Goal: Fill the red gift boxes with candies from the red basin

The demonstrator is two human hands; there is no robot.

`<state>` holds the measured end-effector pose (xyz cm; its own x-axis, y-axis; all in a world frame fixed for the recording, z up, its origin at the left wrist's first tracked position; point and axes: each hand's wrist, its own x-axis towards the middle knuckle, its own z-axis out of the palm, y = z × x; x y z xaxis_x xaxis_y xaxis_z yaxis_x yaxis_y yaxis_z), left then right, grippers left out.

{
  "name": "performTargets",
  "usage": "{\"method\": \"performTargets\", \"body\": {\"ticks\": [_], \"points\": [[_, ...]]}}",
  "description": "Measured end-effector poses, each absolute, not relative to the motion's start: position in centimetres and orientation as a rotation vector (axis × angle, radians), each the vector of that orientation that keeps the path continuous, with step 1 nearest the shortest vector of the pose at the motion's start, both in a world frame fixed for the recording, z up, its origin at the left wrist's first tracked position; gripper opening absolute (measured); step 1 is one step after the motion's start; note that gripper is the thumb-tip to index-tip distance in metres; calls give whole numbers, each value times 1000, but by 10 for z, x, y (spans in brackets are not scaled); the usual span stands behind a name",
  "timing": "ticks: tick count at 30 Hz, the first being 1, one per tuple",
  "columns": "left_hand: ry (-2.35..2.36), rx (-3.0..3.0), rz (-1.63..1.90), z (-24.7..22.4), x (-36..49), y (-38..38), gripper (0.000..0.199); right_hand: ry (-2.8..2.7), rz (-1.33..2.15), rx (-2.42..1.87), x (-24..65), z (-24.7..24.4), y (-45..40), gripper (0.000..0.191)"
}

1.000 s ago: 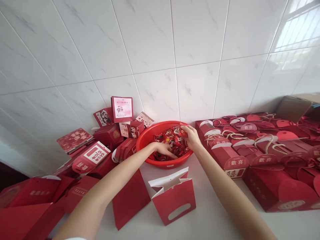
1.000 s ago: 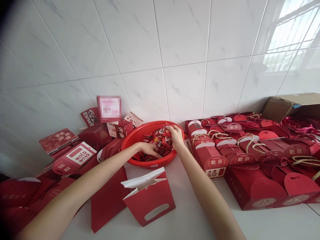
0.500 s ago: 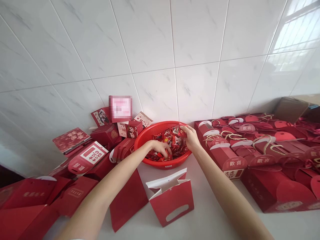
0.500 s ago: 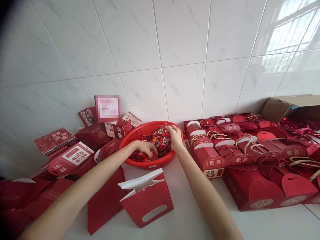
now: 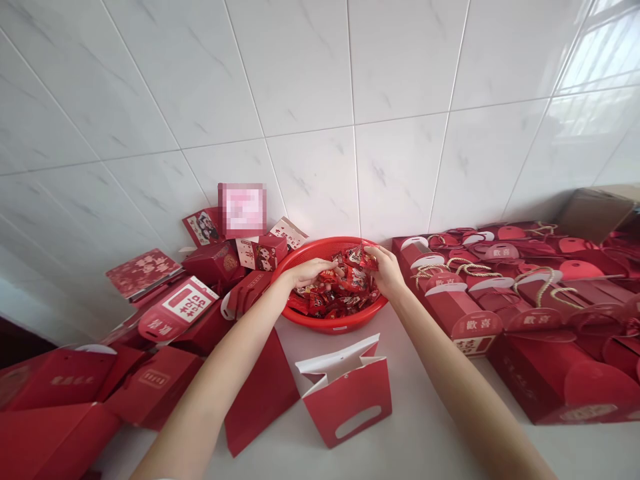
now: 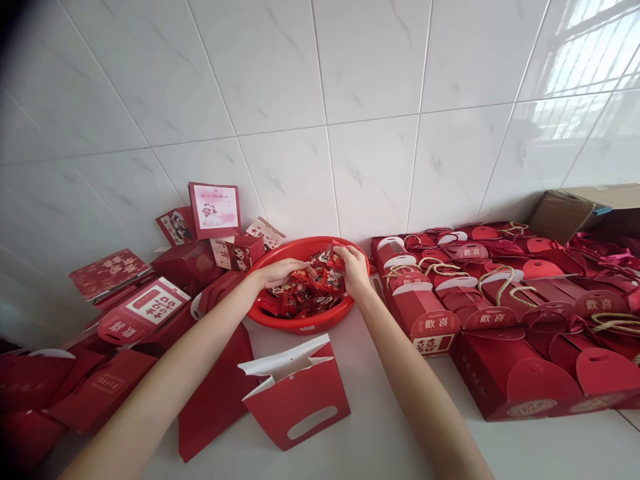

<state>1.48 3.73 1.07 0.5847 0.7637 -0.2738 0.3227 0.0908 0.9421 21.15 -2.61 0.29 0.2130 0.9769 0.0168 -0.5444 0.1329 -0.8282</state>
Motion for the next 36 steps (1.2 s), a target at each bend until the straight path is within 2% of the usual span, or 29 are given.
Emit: {"method": "performTargets", "body": {"ticks": [3,10,20,25,36], "points": [[956,1497,424,9,13,38,51,-675,1231,-800,212,2,-25,24],[995,1437,433,10,13,38,35,-703,1223,-804,212,-1,-24,23],[924,1464,780,11,15,37,65,-738,1297,-807,213,3,-26,25],[891,1573,977,17,23,23,67,-829,1342,-779,211,7,-30,30],[995,1767,1279,41,27,-48,61,-1075,1256,-735,196,36,-67,26]]}}
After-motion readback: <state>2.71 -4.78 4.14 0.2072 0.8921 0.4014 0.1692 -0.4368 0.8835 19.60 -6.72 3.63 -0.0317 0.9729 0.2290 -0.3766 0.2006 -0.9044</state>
